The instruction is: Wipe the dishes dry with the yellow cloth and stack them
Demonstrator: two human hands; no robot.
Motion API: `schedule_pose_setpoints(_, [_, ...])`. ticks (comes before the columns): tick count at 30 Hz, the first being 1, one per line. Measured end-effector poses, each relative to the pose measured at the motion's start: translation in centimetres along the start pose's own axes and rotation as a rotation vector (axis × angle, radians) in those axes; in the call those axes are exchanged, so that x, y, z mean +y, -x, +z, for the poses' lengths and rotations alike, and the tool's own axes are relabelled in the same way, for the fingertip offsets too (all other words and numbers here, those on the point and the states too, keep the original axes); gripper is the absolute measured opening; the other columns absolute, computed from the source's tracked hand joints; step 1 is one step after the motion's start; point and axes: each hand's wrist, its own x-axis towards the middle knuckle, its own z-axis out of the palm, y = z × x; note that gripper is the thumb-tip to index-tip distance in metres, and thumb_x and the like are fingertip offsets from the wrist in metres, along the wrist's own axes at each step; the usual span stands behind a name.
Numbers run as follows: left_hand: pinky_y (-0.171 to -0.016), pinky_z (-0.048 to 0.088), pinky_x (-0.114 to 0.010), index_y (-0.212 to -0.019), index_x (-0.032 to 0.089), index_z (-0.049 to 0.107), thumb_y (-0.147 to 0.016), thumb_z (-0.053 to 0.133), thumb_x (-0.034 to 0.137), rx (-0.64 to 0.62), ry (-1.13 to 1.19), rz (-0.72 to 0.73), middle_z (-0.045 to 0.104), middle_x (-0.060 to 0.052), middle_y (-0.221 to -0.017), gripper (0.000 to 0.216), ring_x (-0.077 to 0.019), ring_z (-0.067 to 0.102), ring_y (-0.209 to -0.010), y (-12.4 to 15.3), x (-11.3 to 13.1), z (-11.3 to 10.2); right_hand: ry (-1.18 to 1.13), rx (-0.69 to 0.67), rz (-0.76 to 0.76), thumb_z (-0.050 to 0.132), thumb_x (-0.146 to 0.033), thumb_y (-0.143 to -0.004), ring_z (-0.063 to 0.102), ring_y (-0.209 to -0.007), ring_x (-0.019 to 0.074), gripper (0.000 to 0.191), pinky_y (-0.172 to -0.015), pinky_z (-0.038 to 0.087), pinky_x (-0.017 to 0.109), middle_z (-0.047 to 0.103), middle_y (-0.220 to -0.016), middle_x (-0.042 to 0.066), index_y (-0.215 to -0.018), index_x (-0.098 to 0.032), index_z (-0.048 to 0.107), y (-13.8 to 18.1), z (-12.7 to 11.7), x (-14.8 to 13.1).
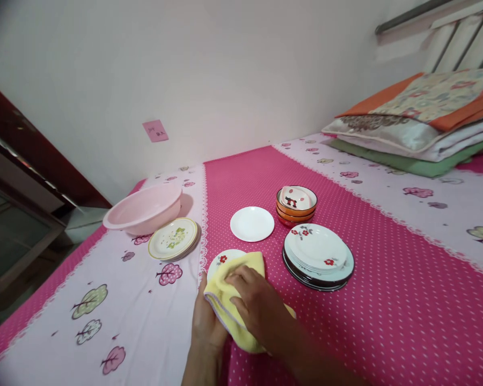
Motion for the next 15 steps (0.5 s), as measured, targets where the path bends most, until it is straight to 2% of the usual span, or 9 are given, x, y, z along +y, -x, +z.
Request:
schedule_pose_setpoints(3, [-0.089, 0.058, -0.033, -0.1, 0.013, 0.08, -0.103, 0.047, 0.041, 0.015, 0.064, -0.014, 0.08, -0.013, -0.093, 0.044, -0.0228, 0.076, -0.092, 0.4, -0.5, 0.3, -0.052, -0.03, -0.043, 0.05, -0.001, -0.088, 0.065, -0.112, 0.0259, 0.048, -0.099, 0.056, 0.039, 0.066, -0.118, 0.004, -0.125, -0.029, 0.063, 0.2, 0.4, -0.5])
schedule_pose_setpoints(6, [-0.072, 0.058, -0.026, -0.095, 0.013, 0.08, -0.1, 0.049, 0.024, 0.042, 0.087, -0.039, 0.078, -0.009, -0.082, 0.033, -0.0169, 0.073, -0.074, 0.7, -0.8, 0.1, -0.068, 0.073, -0.101, 0.049, 0.0, -0.089, 0.064, -0.118, 0.0265, 0.053, -0.104, 0.054, 0.038, 0.066, -0.123, 0.004, -0.13, -0.031, 0.06, 0.1, 1.0, -0.6])
schedule_pose_setpoints(8, [-0.073, 0.058, -0.025, -0.103, 0.014, 0.08, -0.097, 0.051, 0.018, 0.059, 0.068, -0.025, 0.076, -0.007, -0.081, 0.029, -0.0167, 0.073, -0.074, 0.9, -1.1, 0.2, -0.051, 0.158, -0.118, 0.048, -0.001, -0.091, 0.062, -0.122, 0.0272, 0.052, -0.107, 0.052, 0.039, 0.065, -0.128, 0.005, -0.134, -0.03, 0.057, -0.1, 1.4, -0.3])
schedule_pose_setpoints(10, [-0.077, 0.058, -0.026, -0.113, 0.015, 0.078, -0.096, 0.055, 0.018, 0.066, 0.032, 0.034, 0.076, -0.006, -0.082, 0.029, -0.0174, 0.073, -0.076, 0.9, -1.6, 0.6, -0.004, 0.23, -0.124, 0.048, -0.004, -0.094, 0.061, -0.123, 0.0279, 0.047, -0.107, 0.052, 0.042, 0.064, -0.128, 0.007, -0.134, -0.028, 0.055, -0.5, 1.5, 0.2])
schedule_pose_setpoints(13, [-0.084, 0.059, -0.031, -0.117, 0.013, 0.077, -0.096, 0.056, 0.031, 0.072, -0.017, 0.141, 0.078, -0.009, -0.093, 0.035, -0.0211, 0.074, -0.083, 1.1, -2.3, 1.8, 0.108, 0.289, -0.095, 0.047, -0.006, -0.096, 0.062, -0.118, 0.0288, 0.037, -0.101, 0.053, 0.048, 0.064, -0.122, 0.01, -0.127, -0.023, 0.055, -1.0, 1.0, 1.0])
schedule_pose_setpoints(15, [-0.09, 0.058, -0.037, -0.116, 0.01, 0.077, -0.096, 0.054, 0.041, 0.069, -0.046, 0.181, 0.079, -0.014, -0.102, 0.043, -0.0259, 0.074, -0.091, 1.2, -2.6, 2.6, 0.17, 0.28, -0.049, 0.045, -0.002, -0.093, 0.062, -0.112, 0.0282, 0.036, -0.096, 0.055, 0.047, 0.064, -0.117, 0.011, -0.122, -0.02, 0.056, -1.2, 0.4, 1.4])
